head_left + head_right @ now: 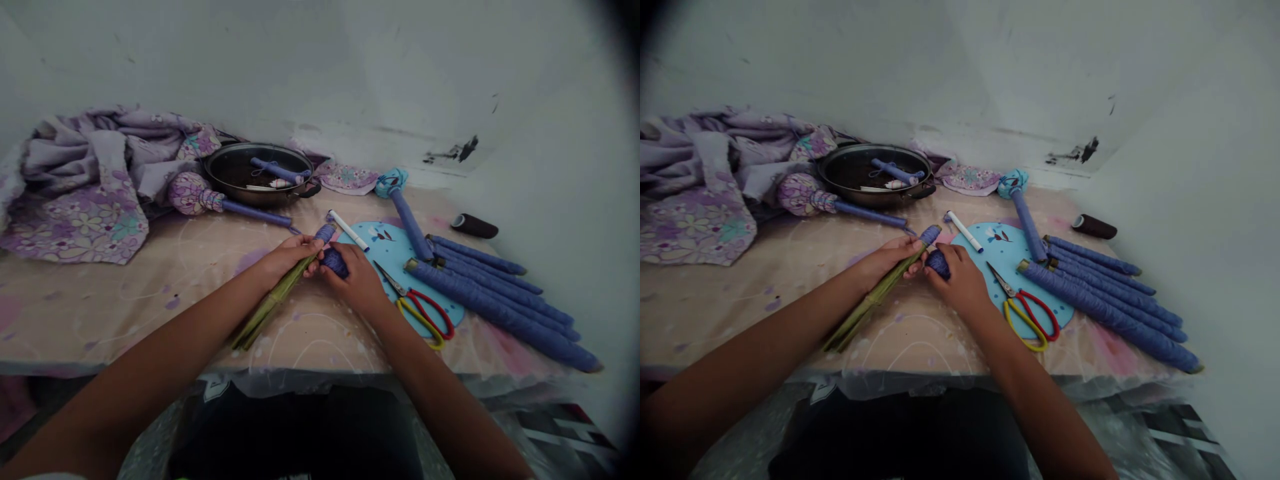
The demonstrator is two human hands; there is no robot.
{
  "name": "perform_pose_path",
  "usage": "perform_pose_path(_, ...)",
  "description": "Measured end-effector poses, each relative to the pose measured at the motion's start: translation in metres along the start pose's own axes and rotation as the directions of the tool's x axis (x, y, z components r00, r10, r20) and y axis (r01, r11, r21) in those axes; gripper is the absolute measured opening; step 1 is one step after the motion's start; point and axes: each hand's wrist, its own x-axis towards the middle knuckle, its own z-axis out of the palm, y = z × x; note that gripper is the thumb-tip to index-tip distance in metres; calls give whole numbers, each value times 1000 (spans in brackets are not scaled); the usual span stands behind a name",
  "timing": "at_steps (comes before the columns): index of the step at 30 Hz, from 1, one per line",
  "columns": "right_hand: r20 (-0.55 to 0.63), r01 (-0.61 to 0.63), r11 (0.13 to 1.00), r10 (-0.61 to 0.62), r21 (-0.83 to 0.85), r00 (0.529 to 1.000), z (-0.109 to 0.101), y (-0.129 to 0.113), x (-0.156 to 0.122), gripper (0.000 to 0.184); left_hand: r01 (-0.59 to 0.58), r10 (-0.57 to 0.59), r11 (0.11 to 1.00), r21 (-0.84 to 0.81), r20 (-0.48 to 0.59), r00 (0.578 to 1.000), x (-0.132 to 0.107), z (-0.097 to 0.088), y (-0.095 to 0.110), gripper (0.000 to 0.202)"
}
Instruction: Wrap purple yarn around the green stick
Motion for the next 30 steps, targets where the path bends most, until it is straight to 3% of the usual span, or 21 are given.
perform_pose_path(4, 6, -2, 1000, 2, -2, 1000, 0, -1, 0, 52, -13, 14, 998, 65, -18, 1000, 0, -1, -2, 31)
perform_pose_path(11, -37, -2, 1000, 2, -14, 999, 1, -1, 0, 59, -22, 38, 988, 152, -107, 994, 1, -3, 2, 18)
perform_pose_path(16, -52, 23, 1000, -24, -10, 998, -1, -2, 0, 58, -43, 60, 994, 104, -161, 985, 4, -2, 2, 18)
perform_pose_path(22, -55, 62, 998, -62, 0, 997, -3, -1, 1, 55, -6, 14, 997, 73, -111, 994, 5, -6, 3, 31)
perform_pose_path(26, -51, 79, 997, -79, 1, 996, -3, -1, 0, 55, -34, 54, 987, 158, -124, 991, 4, -8, 1, 34)
perform_pose_path(30, -48, 89, 996, -88, 4, 995, -3, -4, -2, 55, -71, 131, 959, 273, -208, 969, 5, -7, -1, 33)
